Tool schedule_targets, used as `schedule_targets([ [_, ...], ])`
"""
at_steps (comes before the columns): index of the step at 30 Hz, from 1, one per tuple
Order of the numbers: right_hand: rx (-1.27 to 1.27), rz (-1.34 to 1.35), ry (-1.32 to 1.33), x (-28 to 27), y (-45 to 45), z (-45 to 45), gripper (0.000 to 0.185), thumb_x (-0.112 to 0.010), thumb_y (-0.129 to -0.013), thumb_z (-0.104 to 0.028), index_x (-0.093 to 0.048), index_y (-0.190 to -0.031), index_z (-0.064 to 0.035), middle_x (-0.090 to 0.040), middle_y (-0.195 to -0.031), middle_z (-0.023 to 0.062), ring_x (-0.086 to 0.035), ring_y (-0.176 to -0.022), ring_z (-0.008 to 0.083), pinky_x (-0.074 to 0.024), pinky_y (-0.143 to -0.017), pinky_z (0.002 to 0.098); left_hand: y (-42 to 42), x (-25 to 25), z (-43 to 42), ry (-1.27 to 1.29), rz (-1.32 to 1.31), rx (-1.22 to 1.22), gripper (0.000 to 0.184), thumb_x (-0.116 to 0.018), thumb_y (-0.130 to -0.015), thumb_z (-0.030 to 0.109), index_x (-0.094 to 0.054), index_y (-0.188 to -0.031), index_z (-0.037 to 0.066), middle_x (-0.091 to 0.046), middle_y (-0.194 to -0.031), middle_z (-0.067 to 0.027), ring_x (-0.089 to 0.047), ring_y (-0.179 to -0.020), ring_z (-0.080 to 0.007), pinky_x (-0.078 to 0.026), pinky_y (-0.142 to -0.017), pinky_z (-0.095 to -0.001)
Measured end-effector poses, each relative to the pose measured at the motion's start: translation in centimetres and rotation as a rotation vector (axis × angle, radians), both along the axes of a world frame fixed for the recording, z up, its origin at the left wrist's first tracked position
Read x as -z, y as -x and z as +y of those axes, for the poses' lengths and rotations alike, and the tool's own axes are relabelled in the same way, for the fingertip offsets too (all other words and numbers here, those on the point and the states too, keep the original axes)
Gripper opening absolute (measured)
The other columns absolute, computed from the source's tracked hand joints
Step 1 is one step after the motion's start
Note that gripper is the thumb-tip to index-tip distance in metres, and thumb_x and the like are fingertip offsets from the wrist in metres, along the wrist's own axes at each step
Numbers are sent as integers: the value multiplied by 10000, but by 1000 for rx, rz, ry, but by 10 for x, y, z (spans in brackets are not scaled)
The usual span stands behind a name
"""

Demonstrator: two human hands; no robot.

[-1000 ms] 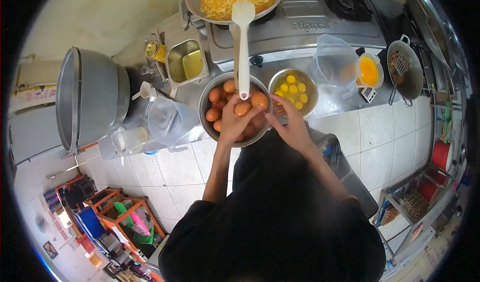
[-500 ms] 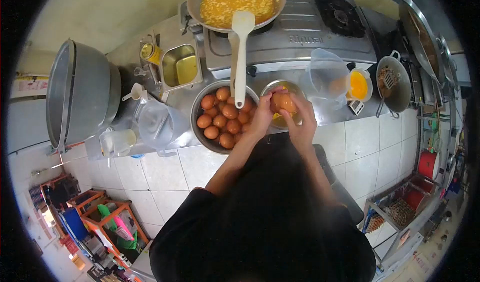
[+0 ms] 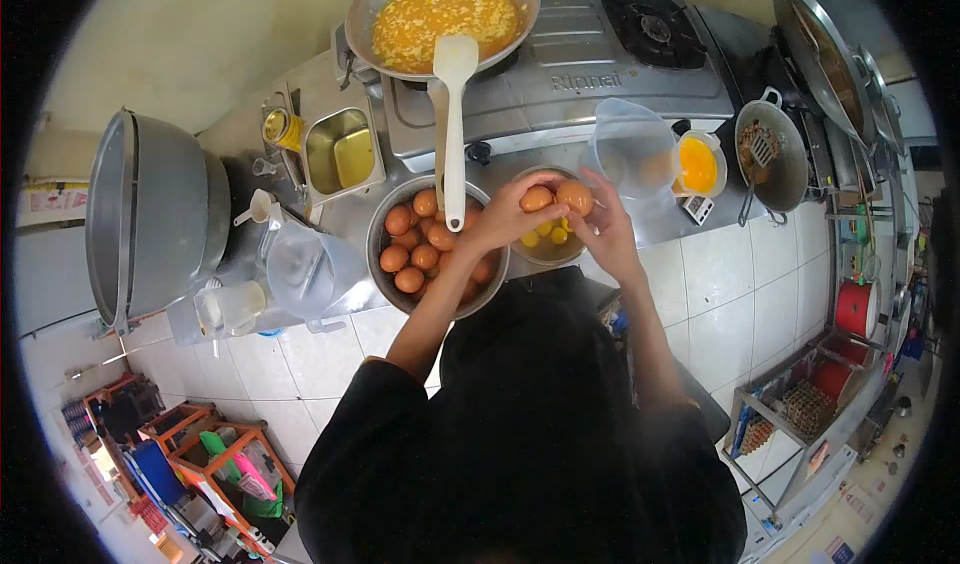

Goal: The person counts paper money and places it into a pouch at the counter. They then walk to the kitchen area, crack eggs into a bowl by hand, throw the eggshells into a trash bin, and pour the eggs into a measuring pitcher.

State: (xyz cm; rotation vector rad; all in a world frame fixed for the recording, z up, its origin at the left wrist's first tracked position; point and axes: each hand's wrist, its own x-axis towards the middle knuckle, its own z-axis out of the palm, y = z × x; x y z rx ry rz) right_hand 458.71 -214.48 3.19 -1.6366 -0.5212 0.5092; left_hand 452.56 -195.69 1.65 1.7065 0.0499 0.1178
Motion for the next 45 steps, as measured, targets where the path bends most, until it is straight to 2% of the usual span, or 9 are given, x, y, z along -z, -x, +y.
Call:
schedule_targets([
  [6, -68, -322, 148, 33, -13, -5, 437, -714, -808, -48, -630, -1235, -96, -661, -1192, 123, -626, -1105, 274, -506, -935, 351, -15, -3, 13, -594, -69, 138, 418, -756, -766, 279, -665, -1127, 89, -695, -1069, -110, -658, -976, -309, -532, -852, -393],
  [9, -72, -560, 173, 47, -17, -4, 560, -662, -720, 98, -639, -1240, -110, -619, -1213, 105, -625, -1089, 279, -542, -875, 333, -25, 19, 17, -739, -113, 191, 405, -733, -754, 262, -673, -1124, 109, -698, -1077, -93, -664, -960, -301, -540, -820, -401],
  [15, -36, -744, 366, 64, -15, -15, 592, -691, -719, 38, -611, -1275, -149, -595, -1226, 115, -600, -1083, 333, -509, -917, 366, -31, 51, 29, -813, -147, 119, 408, -744, -747, 284, -683, -1106, 100, -694, -1068, -112, -664, -955, -312, -538, -816, -405],
  [26, 404, -525, 349, 30, 57, -92, 448, -712, -816, -75, -561, -1238, -59, -563, -1224, 193, -547, -1153, 389, -465, -965, 425, 31, -29, -1, -91, 69, 64, 427, -695, -879, 354, -634, -1193, 71, -693, -1003, -146, -670, -984, -295, -505, -860, -363],
  [30, 456, -396, 1010, 60, 130, -194, 406, -704, -837, -190, -601, -1203, -47, -591, -1224, 219, -550, -1178, 395, -482, -937, 445, 87, -48, 37, -208, 413, -75, 337, -645, -915, 253, -622, -1196, 69, -667, -1101, -161, -656, -1007, -307, -508, -859, -390],
  [33, 151, -79, 1072, 89, 151, -241, 584, -719, -846, -248, -512, -1356, -56, -640, -1171, 189, -611, -1095, 345, -484, -928, 416, 103, -23, 56, -562, 551, -264, 321, -633, -895, 189, -624, -1196, 80, -639, -1139, -166, -623, -1034, -332, -491, -881, -415],
  [35, 211, -19, 914, 86, 138, -208, 464, -688, -872, -249, -567, -1270, -43, -660, -1106, 191, -634, -1044, 345, -499, -887, 410, 98, -14, 68, -888, 168, -348, 342, -639, -847, 151, -644, -1186, 110, -602, -1140, -155, -539, -1065, -366, -432, -944, -442],
  [39, 219, 200, 558, 110, 93, -123, 422, -613, -950, -286, -556, -1248, 8, -678, -1044, 163, -679, -905, 232, -527, -806, 341, 86, 5, 58, -753, 204, -298, 328, -640, -862, 199, -651, -1180, 118, -579, -1187, -138, -483, -1119, -364, -396, -979, -477],
  [45, 259, 709, -34, 128, 56, -25, 556, -591, -964, -255, -361, -1408, -13, -589, -1228, 134, -628, -1058, 236, -540, -827, 313, 79, 43, 30, -1222, 100, -426, 327, -656, -863, 266, -663, -1144, 98, -570, -1216, -122, -445, -1126, -361, -377, -948, -532],
])
